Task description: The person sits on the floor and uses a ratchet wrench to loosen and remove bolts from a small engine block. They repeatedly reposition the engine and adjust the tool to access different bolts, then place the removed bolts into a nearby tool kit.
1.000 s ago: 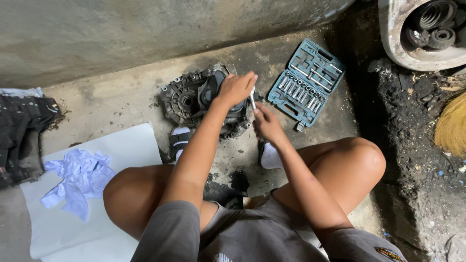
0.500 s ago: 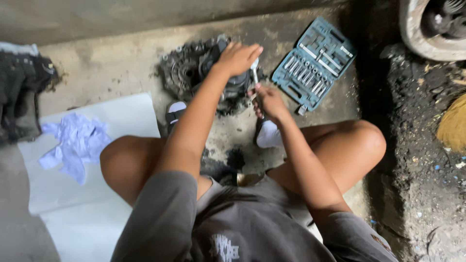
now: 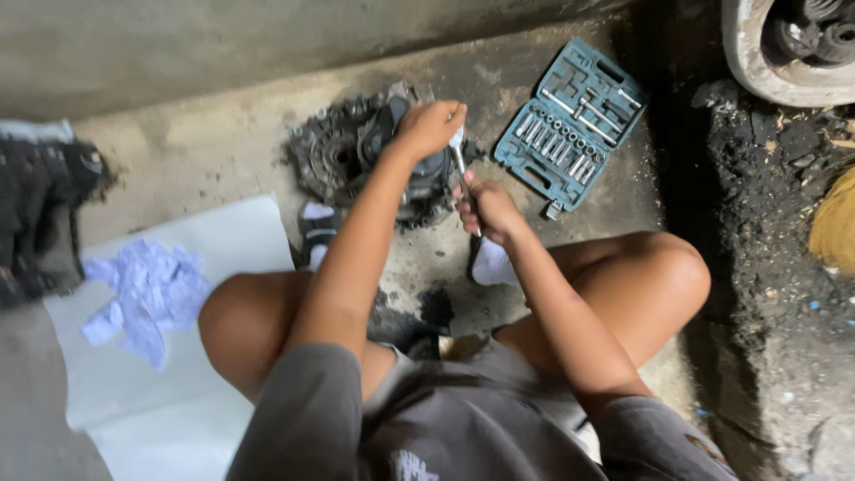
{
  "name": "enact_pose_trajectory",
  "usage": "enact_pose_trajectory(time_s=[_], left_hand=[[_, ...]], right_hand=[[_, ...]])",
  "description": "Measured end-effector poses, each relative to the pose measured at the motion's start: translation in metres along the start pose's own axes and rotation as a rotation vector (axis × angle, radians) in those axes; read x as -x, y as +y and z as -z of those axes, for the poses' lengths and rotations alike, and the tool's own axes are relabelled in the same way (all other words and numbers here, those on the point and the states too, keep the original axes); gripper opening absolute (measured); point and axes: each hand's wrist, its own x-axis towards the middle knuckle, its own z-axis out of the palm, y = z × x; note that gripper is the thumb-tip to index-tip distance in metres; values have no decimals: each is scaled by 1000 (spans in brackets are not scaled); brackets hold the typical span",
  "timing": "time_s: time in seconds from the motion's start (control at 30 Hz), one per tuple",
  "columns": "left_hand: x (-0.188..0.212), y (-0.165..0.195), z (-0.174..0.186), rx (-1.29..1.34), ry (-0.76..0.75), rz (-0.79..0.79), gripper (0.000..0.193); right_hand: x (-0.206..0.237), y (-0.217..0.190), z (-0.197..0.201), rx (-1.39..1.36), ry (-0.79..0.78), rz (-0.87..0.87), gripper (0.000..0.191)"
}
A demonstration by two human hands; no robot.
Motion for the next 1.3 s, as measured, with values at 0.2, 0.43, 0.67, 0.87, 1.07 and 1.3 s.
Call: enact_pose_trajectory(time_s=[0.2, 0.43, 0.67, 0.87, 1.07, 1.3], left_hand=[[8, 13, -7, -127, 151, 6, 41], [8, 11, -9, -107, 189, -44, 35], [8, 6, -11, -95, 237, -77, 37], [11, 13, -5, -72, 187, -38, 44], [16, 18, 3, -78, 136, -5, 54], [26, 21, 3, -107, 165, -39, 60]], right_hand=[[-12, 9, -5, 342, 173, 24, 60], [-13, -9, 4, 673, 250, 62, 68], [-10, -64, 45, 825, -38, -108, 73], [-17, -109, 68, 916, -226, -208, 62], [-42, -152, 74, 1363, -149, 1, 35], [-66, -205, 38, 1909, 14, 247, 29]])
